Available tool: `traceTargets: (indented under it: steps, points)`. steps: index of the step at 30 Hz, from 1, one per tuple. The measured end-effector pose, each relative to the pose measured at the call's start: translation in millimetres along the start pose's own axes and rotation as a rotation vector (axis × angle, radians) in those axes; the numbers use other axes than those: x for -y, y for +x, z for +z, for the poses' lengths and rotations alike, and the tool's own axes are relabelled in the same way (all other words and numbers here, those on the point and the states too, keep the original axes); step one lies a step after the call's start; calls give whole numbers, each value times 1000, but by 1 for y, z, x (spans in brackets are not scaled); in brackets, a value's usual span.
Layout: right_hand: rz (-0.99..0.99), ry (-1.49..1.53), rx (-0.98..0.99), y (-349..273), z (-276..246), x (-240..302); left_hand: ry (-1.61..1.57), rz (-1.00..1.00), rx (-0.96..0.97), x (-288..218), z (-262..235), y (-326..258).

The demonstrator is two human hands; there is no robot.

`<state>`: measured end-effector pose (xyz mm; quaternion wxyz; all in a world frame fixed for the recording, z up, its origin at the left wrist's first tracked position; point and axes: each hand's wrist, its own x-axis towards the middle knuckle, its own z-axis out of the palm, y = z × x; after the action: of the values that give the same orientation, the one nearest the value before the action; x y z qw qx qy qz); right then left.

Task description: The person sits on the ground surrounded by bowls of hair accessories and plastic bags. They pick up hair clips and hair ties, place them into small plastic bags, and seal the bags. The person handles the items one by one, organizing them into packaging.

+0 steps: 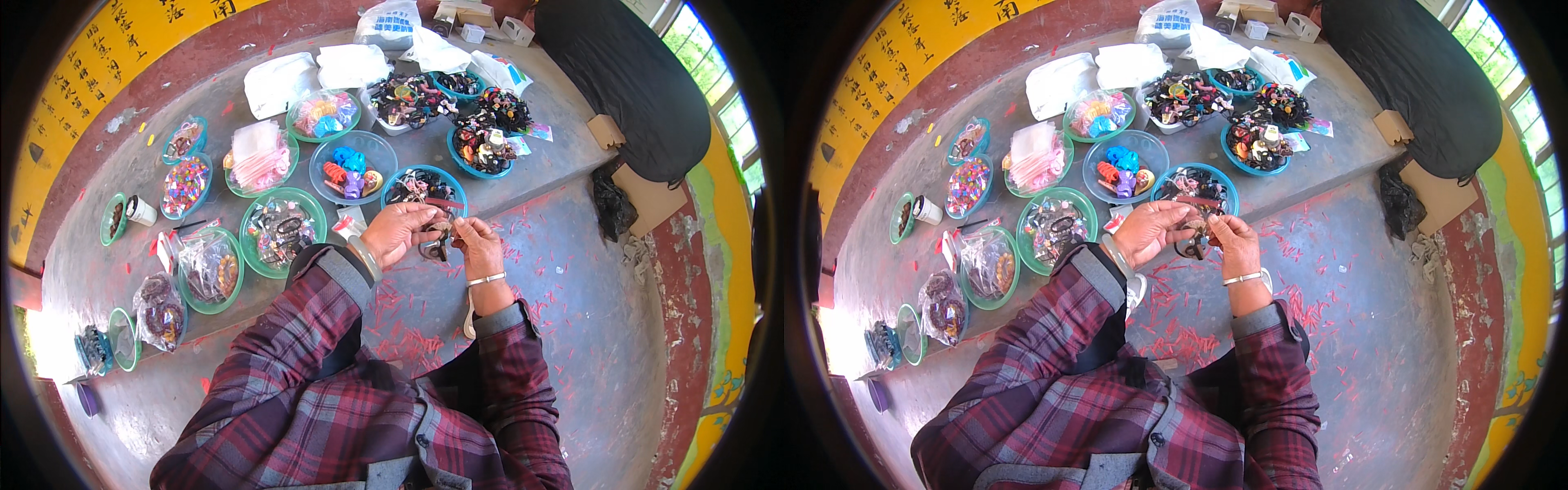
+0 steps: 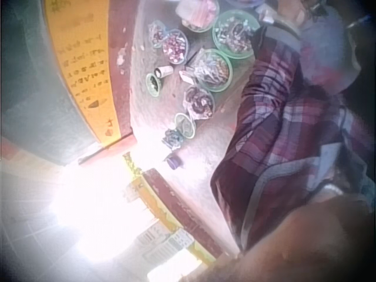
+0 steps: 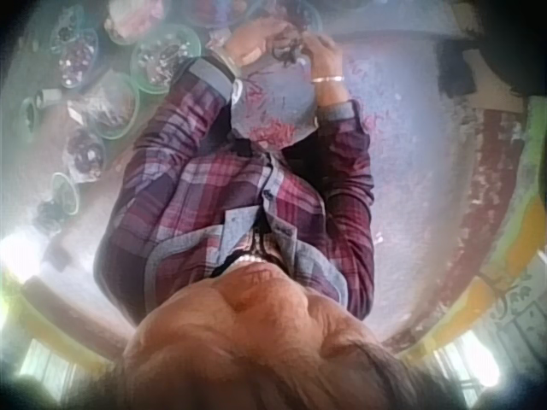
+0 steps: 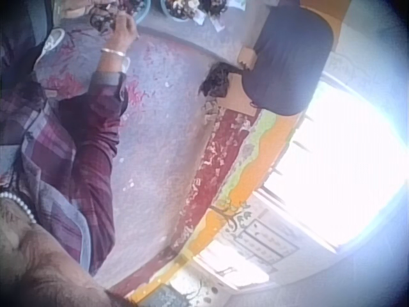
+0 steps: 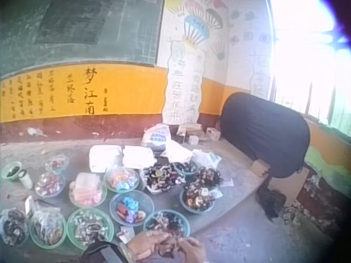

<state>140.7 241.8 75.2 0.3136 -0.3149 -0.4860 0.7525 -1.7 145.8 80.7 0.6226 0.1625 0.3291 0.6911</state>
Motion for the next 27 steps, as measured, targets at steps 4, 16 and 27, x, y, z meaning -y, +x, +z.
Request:
traceTargets:
  steps: [4,16,27]
  points:
    - [-50,-38,35,0,0,-1,0,4,-8,-1,1,-2]
    - [-49,-132,10,2,-1,-7,21,84,-47,4,-2,2]
    - [-368,-510,-231,6,-3,-9,57,98,-39,3,-6,3]
